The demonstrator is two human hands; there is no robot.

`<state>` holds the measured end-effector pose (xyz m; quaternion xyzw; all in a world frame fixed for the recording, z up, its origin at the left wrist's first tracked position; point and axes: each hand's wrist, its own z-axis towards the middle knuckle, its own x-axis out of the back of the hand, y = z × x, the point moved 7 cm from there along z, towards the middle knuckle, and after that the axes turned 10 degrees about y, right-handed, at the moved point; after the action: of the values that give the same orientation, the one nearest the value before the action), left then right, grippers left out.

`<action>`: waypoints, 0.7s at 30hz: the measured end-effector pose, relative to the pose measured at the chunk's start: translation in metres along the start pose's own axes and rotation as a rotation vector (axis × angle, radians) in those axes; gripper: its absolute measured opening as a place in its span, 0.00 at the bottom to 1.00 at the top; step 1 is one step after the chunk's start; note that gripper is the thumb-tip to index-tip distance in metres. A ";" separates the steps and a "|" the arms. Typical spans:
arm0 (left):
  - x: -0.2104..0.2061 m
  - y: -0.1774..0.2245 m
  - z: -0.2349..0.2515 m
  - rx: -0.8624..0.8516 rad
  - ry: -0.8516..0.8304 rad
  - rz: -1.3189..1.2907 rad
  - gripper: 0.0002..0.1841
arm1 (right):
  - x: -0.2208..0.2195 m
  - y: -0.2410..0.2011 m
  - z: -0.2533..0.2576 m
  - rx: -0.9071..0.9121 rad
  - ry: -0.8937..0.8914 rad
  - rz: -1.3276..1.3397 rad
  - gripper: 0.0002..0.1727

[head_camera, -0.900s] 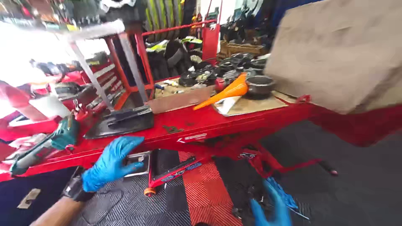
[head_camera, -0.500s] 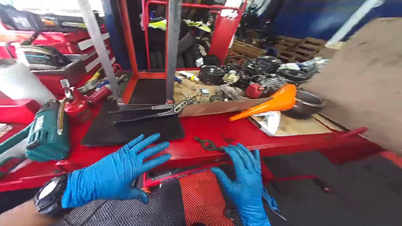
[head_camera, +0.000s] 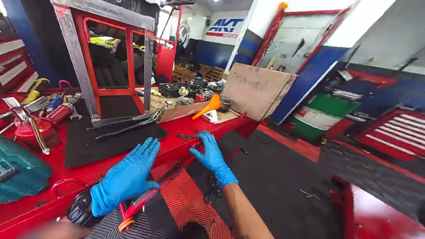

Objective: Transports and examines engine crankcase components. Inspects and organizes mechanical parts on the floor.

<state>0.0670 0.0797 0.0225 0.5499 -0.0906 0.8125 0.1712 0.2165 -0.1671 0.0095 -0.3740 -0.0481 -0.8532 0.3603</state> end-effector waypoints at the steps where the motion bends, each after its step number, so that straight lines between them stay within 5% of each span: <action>1: 0.001 -0.001 0.000 -0.007 0.009 0.017 0.69 | -0.003 0.000 0.000 -0.005 0.026 0.012 0.45; 14: 0.014 -0.004 0.001 0.027 0.048 -0.091 0.76 | -0.014 0.003 -0.008 -0.105 0.241 0.274 0.39; 21: 0.031 -0.008 0.002 0.106 0.081 -0.240 0.65 | 0.001 -0.005 0.000 -0.186 -0.027 0.202 0.43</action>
<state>0.0614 0.0917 0.0518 0.5318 0.0260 0.8113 0.2414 0.2127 -0.1643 0.0110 -0.4201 0.0642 -0.8084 0.4074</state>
